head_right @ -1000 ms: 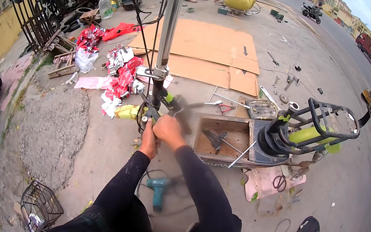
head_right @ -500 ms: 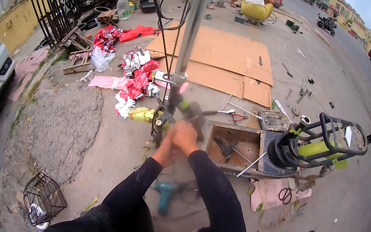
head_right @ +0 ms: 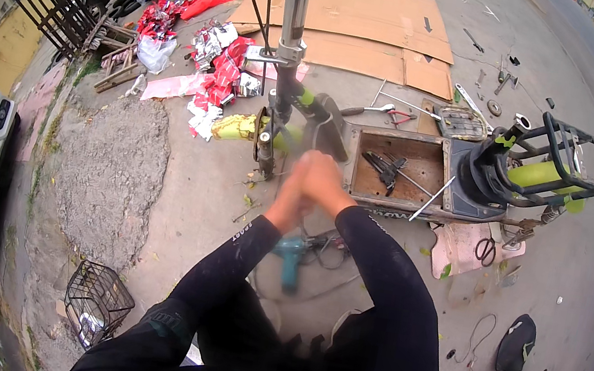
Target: The person removes the handlebar and stem from a bicycle frame using a power drill and a wrench. They then reattach the handlebar to the stem, securing it with a bolt and tightening it with a wrench.
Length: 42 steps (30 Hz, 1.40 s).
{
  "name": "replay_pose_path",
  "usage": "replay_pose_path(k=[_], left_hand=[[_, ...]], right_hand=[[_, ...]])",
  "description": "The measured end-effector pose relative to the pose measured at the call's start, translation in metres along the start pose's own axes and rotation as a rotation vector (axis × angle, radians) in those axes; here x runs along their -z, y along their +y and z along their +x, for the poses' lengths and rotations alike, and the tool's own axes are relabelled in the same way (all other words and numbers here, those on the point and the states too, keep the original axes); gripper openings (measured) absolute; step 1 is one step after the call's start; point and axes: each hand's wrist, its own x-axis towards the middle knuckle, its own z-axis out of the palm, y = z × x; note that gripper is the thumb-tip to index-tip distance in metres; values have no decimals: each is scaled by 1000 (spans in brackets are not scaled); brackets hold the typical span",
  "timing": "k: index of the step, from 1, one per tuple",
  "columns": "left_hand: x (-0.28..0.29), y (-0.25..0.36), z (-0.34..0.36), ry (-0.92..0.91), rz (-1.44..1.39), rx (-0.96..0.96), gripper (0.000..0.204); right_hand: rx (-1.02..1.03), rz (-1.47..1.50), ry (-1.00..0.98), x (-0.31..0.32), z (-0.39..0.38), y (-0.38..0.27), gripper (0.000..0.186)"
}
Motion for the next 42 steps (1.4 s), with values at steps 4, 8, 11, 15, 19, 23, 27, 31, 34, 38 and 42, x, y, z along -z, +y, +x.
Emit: replay_pose_path(k=[4, 8, 11, 15, 19, 23, 27, 31, 34, 38, 42], left_hand=[[-2, -30, -3, -8, 283, 97, 72], [-11, -4, 8, 202, 923, -321, 66], [-5, 47, 25, 443, 803, -809, 28], [3, 87, 69, 677, 887, -888, 34], [-4, 91, 98, 838, 765, -849, 34], [14, 90, 113, 717, 757, -854, 26], [23, 94, 101, 336, 536, -757, 20], [-3, 117, 87, 309, 167, -599, 20], [-11, 124, 86, 434, 413, -635, 32], [17, 106, 64, 493, 553, -491, 36], [4, 129, 59, 643, 854, -684, 36]], right_hand=[[-2, -216, -123, 23, -29, 26, 32], [-469, 606, -111, 15, -42, 64, 36], [-531, 980, -142, 13, -43, 60, 27], [-573, 1174, -138, -7, -33, 41, 27], [-516, 1387, 15, -35, -28, -7, 27], [-474, 1619, -83, -44, -32, -15, 29], [-414, 1797, -306, -73, -25, 13, 29], [-374, 1777, -387, -60, -11, 12, 29], [-287, 1784, -419, -58, 6, 11, 32], [-261, 1678, -438, -69, 9, 24, 31], [-169, 1693, -543, -80, 11, -1, 44]])
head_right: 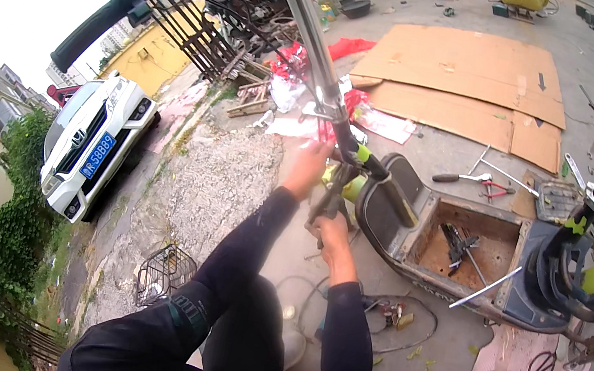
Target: The person removes the handlebar and stem from a bicycle frame using a power drill and a wrench. They then reattach the handlebar to the stem, securing it with a bolt and tightening it with a wrench.
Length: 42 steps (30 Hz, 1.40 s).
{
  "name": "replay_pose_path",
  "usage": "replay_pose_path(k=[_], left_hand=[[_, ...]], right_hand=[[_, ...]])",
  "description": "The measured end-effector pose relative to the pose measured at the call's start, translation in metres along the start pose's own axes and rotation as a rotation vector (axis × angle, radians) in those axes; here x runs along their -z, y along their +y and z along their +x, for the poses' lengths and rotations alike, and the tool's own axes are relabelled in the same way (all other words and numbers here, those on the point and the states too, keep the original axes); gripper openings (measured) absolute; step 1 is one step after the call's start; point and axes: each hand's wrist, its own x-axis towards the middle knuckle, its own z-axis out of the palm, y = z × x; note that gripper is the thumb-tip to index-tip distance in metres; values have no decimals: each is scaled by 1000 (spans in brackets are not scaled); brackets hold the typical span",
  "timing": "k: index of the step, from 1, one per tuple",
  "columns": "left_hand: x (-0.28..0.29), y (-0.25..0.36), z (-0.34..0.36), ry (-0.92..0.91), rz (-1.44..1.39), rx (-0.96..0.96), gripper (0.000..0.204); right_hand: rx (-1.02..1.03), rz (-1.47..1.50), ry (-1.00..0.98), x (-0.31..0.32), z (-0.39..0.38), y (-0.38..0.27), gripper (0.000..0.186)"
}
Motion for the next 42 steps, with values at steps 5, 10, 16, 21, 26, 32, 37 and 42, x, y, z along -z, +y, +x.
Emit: replay_pose_path(k=[5, 10, 16, 21, 26, 32, 37, 42], left_hand=[[-6, -30, 4, -84, -153, 107, 37], [-13, -23, -4, -60, -146, 120, 36], [-12, -36, 4, -31, -138, 37, 37], [-17, -34, 6, -76, -168, -27, 35], [-6, -44, 6, -110, -87, 18, 34], [-1, -44, 11, -108, -82, -7, 36], [-1, -30, 7, -110, -101, 6, 38], [-6, -33, 8, -112, -136, 16, 38]], right_hand=[[-17, -27, 42, 14, -2, 13, 41], [43, 59, 123, 17, -11, 17, 33], [109, -70, 77, 11, 3, -16, 34], [258, 19, 84, 1, 12, -39, 28], [309, 24, 110, -1, 15, -48, 24], [189, 72, 138, -14, 7, 14, 31], [100, 37, 190, -11, 6, 23, 26], [96, 86, 214, -10, 8, 23, 26]])
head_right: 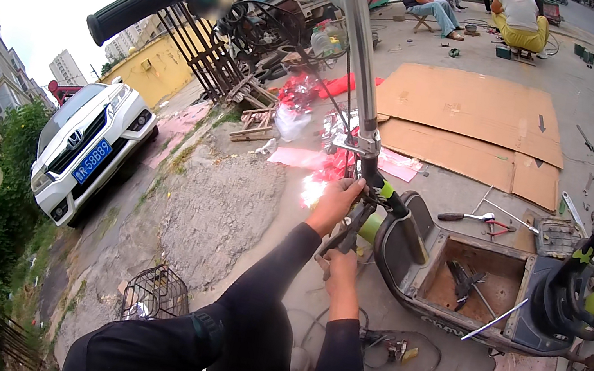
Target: The person removes the handlebar and stem from a bicycle frame using a power drill and a wrench. They then reattach the handlebar to the stem, securing it with a bolt and tightening it with a wrench.
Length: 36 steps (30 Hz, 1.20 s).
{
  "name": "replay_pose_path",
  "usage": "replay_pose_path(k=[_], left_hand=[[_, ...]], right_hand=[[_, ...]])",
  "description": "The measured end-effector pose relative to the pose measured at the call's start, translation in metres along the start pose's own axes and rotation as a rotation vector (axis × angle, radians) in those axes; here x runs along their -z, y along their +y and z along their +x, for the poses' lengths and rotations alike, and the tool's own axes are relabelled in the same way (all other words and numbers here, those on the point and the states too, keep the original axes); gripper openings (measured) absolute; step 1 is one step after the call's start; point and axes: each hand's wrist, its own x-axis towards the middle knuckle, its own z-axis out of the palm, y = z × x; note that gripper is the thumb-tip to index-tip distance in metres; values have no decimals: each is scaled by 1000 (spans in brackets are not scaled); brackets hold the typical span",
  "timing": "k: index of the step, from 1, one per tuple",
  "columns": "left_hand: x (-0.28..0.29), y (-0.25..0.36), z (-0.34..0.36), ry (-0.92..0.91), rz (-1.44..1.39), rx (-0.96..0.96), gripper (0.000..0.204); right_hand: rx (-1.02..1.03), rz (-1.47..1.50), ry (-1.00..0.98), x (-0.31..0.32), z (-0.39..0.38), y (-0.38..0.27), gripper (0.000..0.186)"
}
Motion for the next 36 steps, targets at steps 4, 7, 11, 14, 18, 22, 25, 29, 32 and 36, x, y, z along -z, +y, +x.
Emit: replay_pose_path(k=[4, 7, 11, 14, 18, 22, 25, 29, 32, 36], left_hand=[[0, 5, 1, 33, 90, -9, 38], [6, 6, -5, -33, 21, 45, 34], [9, 11, -10, -63, 54, 26, 35], [-1, 31, -3, -97, 66, 0, 36], [17, 1, 2, -138, 32, 50, 33], [6, 4, 1, -83, 19, -60, 35], [3, 10, 1, -74, 17, -72, 34], [3, 9, 1, -80, 40, -71, 35], [6, -1, 2, -77, 15, -104, 35], [11, -2, 5, -40, 87, -41, 36]], right_hand=[[46, -53, -34, 2, 15, -27, 27], [61, -47, -69, -4, 19, -31, 25], [168, 39, -43, -20, 24, -17, 24], [300, 8, -57, -18, 43, -23, 23], [189, -160, 56, -8, 42, -15, 18], [194, -167, 96, 6, 49, -11, 19], [214, -175, 101, 2, 51, -14, 18], [241, -172, 61, 2, 48, -15, 19], [168, -139, 82, 4, 42, -12, 21], [175, 74, -146, -17, 35, -15, 20]])
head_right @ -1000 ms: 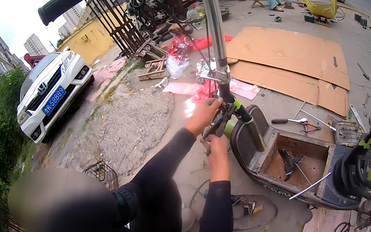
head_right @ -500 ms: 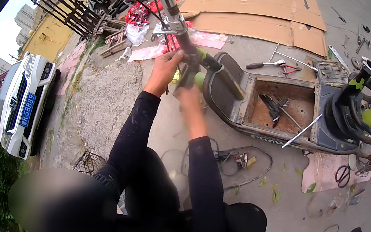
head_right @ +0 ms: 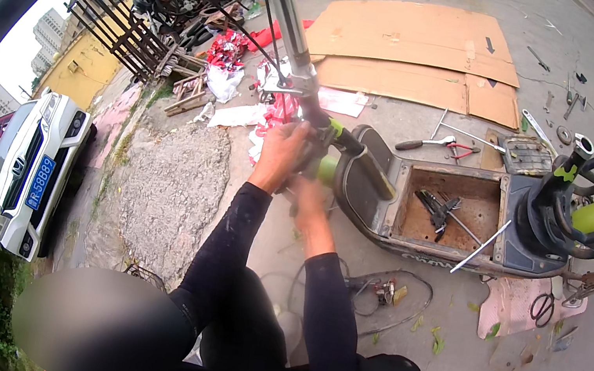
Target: The person removes the handlebar and stem from a bicycle frame using a power drill and a wrench. They then reattach the handlebar to the stem, securing it with a bolt and tightening it with a wrench.
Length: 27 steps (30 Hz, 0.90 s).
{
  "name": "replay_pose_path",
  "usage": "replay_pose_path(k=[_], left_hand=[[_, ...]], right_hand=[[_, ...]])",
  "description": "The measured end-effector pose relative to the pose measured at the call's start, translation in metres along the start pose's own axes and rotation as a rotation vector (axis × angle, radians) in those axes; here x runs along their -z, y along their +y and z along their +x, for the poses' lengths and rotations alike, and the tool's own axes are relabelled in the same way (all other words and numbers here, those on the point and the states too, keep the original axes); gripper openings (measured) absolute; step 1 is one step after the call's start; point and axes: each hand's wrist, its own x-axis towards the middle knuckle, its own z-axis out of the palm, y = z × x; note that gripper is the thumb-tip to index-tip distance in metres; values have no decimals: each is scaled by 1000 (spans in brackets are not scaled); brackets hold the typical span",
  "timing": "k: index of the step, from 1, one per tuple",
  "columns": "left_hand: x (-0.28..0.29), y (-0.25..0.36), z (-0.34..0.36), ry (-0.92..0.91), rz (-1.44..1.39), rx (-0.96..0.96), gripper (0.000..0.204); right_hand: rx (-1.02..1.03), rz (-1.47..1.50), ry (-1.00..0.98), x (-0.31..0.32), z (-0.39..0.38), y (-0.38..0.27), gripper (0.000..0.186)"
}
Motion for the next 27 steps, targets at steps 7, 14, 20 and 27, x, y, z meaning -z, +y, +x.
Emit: replay_pose_path(k=[7, 14, 20, 27], left_hand=[[2, 14, -10, -70, -54, -8, 32], [30, 18, -30, -170, 323, 0, 42], [16, 21, -51, -312, 653, 2, 66], [21, -3, -40, -398, 462, 110, 62]], right_hand=[[-24, -96, 112, 6, 1, -3, 15], [-122, -198, 113, 15, -6, -10, 21], [28, -261, 152, 30, 17, 13, 31], [-86, -346, 259, 14, -7, 2, 30]])
